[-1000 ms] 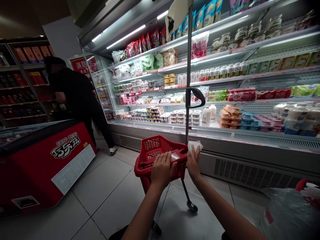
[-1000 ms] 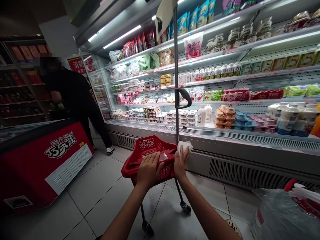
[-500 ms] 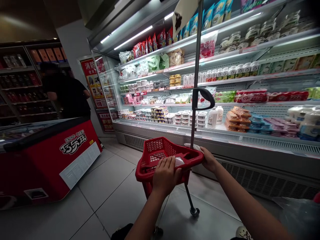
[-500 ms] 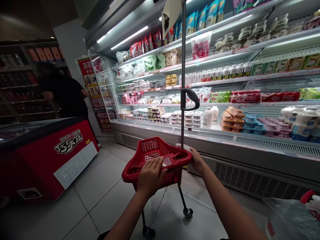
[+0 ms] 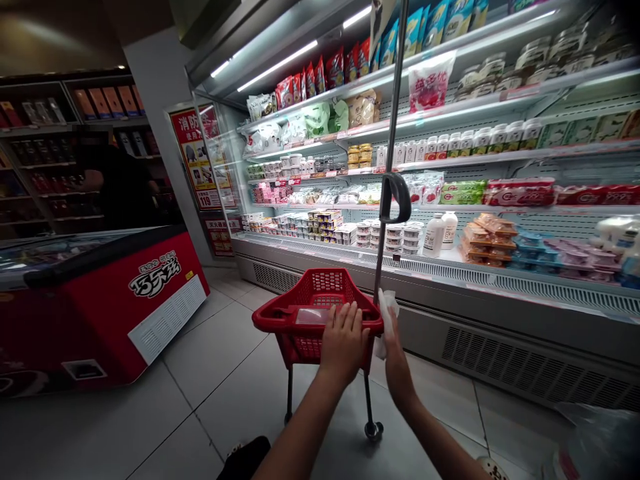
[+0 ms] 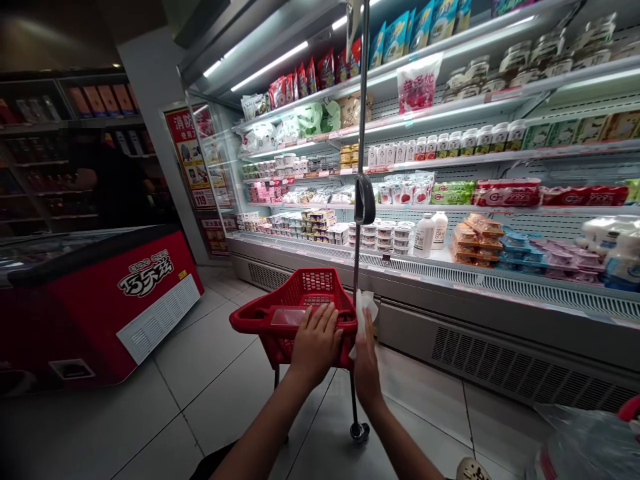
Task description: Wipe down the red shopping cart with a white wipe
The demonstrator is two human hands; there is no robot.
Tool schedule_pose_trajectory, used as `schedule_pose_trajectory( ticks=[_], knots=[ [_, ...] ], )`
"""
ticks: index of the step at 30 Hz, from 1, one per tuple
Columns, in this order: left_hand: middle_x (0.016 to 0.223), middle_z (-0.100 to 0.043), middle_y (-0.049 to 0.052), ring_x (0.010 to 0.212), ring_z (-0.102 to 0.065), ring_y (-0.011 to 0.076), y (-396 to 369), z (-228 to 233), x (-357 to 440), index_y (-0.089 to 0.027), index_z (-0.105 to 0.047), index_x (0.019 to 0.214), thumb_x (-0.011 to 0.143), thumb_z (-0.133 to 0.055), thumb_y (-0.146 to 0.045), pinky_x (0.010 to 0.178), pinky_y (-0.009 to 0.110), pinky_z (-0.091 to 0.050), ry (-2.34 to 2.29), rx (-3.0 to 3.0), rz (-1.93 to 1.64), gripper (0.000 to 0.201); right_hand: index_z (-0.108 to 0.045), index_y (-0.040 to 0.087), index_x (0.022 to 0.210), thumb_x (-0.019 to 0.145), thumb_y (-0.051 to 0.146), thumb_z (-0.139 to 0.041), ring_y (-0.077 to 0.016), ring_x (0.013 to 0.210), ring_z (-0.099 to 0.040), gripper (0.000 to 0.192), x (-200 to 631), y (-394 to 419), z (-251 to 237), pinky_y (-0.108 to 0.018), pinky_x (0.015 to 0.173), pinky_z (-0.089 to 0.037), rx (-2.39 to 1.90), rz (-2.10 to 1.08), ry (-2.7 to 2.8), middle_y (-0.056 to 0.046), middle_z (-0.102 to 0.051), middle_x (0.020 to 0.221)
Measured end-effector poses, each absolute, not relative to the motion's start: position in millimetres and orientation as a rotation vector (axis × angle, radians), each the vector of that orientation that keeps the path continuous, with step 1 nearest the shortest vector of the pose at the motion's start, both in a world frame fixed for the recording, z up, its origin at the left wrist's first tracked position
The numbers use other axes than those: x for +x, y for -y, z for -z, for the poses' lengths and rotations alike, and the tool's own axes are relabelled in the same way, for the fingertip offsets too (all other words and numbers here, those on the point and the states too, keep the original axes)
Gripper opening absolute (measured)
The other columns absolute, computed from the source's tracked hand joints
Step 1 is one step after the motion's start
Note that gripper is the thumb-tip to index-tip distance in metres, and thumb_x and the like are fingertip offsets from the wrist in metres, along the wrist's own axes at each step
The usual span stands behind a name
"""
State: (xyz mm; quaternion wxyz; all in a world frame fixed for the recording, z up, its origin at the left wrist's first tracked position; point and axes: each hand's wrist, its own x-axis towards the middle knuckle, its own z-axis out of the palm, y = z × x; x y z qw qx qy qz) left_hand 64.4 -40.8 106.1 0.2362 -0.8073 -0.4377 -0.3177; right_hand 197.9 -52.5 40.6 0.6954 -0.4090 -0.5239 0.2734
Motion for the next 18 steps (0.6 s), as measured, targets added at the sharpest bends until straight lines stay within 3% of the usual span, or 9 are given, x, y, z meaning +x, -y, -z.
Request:
schedule_pose_trajectory(
  ticks=[3, 9, 11, 14, 18],
  knots=[
    [0.139, -0.067, 0.011, 0.132, -0.061, 0.026, 45.4, -94.0, 80.4, -0.015, -0.066, 0.131, 0.103, -0.047, -0.022, 0.118, 0.051, -0.041, 1.24, -2.182, 0.977, 0.033, -0.022, 0.033, 0.165, 0.107, 0.049, -0.033, -0.0238, 0.159, -0.013, 0.06, 175.0, 81.7, -33.6, -0.051, 0.129, -0.016, -0.918, -0.596, 1.275, 0.001, -0.016, 0.173],
    [0.135, -0.07, 0.006, 0.129, -0.062, 0.0219, 61.2, -99.8, 62.3, -0.022, -0.066, 0.129, 0.101, -0.048, -0.02, 0.121, 0.048, -0.04, 1.206, -2.292, 1.165, 0.033, -0.03, 0.033, 0.163, 0.106, 0.052, -0.037, -0.0247, 0.158, -0.02, 0.06, 165.3, 82.6, -37.2, -0.05, 0.129, -0.016, -0.879, -0.721, 1.222, 0.001, -0.025, 0.171],
    [0.133, -0.071, 0.004, 0.126, -0.064, 0.0217, 64.2, -102.8, 58.3, -0.023, -0.067, 0.126, 0.1, -0.051, -0.023, 0.124, 0.05, -0.036, 1.187, -2.323, 1.213, 0.031, -0.031, 0.03, 0.162, 0.104, 0.057, -0.039, -0.0244, 0.157, -0.023, 0.065, 164.4, 70.0, -39.0, -0.049, 0.129, -0.016, -0.873, -0.824, 1.048, -0.001, -0.032, 0.169],
    [0.131, -0.072, 0.003, 0.123, -0.066, 0.0221, 65.6, -103.8, 57.4, -0.024, -0.068, 0.126, 0.098, -0.055, -0.025, 0.128, 0.054, -0.028, 1.172, -2.357, 1.27, 0.03, -0.046, 0.027, 0.156, 0.098, 0.063, -0.045, -0.0252, 0.153, -0.032, 0.068, 165.1, 49.2, -44.2, -0.047, 0.128, -0.019, -0.807, -0.944, 0.882, -0.002, -0.048, 0.159],
    [0.13, -0.073, 0.003, 0.122, -0.067, 0.0229, 67.2, -104.2, 55.9, -0.024, -0.068, 0.124, 0.098, -0.056, -0.027, 0.131, 0.056, -0.017, 1.142, -2.421, 1.325, 0.029, -0.066, 0.027, 0.137, 0.092, 0.066, -0.052, -0.028, 0.135, -0.055, 0.061, 176.3, 20.1, -57.8, -0.044, 0.118, -0.039, -0.764, -1.051, 0.853, -0.004, -0.071, 0.133]
  ],
)
